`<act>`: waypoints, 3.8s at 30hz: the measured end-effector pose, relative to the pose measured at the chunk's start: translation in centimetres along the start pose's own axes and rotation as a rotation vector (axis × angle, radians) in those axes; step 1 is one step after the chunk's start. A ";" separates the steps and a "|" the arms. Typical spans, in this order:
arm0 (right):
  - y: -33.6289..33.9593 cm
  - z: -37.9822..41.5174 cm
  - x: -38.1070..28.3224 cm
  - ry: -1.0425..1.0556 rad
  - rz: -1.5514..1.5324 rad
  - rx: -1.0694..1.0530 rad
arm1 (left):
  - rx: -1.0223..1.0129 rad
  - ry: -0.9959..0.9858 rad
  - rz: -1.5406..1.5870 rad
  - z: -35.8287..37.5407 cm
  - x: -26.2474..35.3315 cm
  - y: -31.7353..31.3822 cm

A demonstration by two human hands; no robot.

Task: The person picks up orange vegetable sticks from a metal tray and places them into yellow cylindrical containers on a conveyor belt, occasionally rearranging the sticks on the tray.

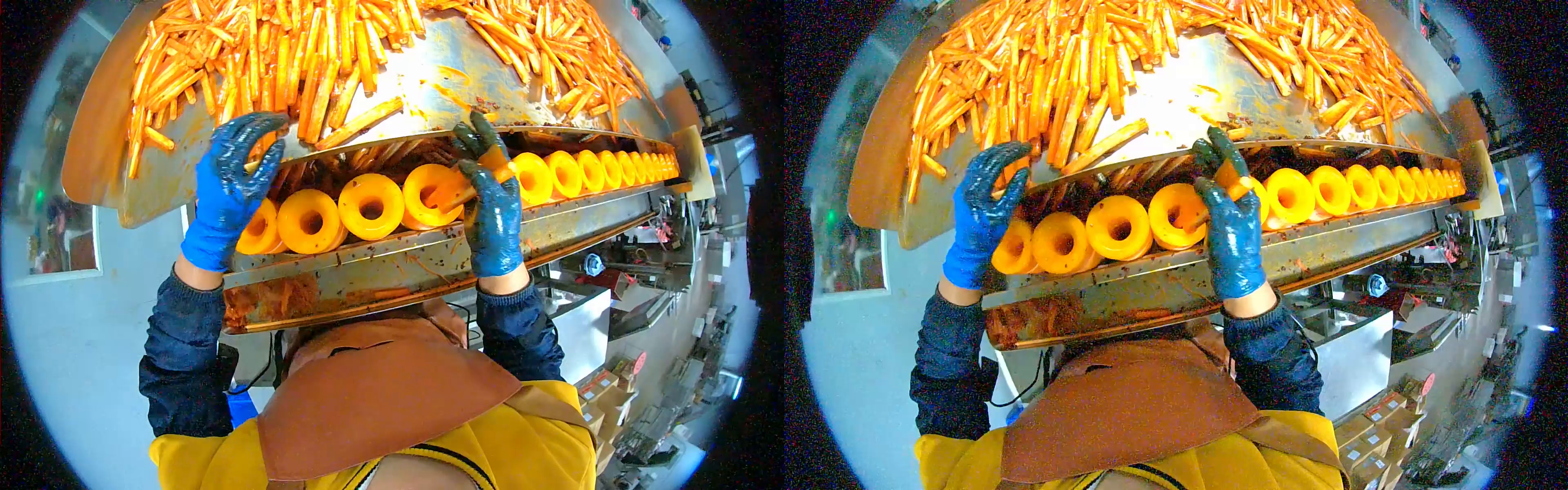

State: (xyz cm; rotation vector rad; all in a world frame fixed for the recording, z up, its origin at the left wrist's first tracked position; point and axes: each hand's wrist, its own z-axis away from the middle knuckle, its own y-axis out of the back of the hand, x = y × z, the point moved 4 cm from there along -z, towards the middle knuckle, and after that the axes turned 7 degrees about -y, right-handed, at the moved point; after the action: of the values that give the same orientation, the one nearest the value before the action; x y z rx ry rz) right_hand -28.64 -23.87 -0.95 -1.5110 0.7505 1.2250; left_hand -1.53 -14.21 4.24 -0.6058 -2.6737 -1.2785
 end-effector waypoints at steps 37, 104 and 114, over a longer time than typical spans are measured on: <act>-5.0 -17.8 -0.7 -0.183 1.023 -0.190 | -0.192 0.484 0.311 -4.3 -13.2 -1.8; -6.4 0.4 -0.7 0.341 0.796 0.009 | -0.188 -0.008 0.057 -3.9 -1.5 -4.2; -9.7 1.2 0.6 0.499 0.859 -0.099 | -0.064 0.418 0.668 4.9 1.3 -0.2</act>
State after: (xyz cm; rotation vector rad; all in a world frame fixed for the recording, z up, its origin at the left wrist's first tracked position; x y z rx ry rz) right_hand -20.12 -19.80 1.56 -1.6467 1.8234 1.5064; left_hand -2.46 -10.18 1.32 -0.9965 -1.8629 -1.1285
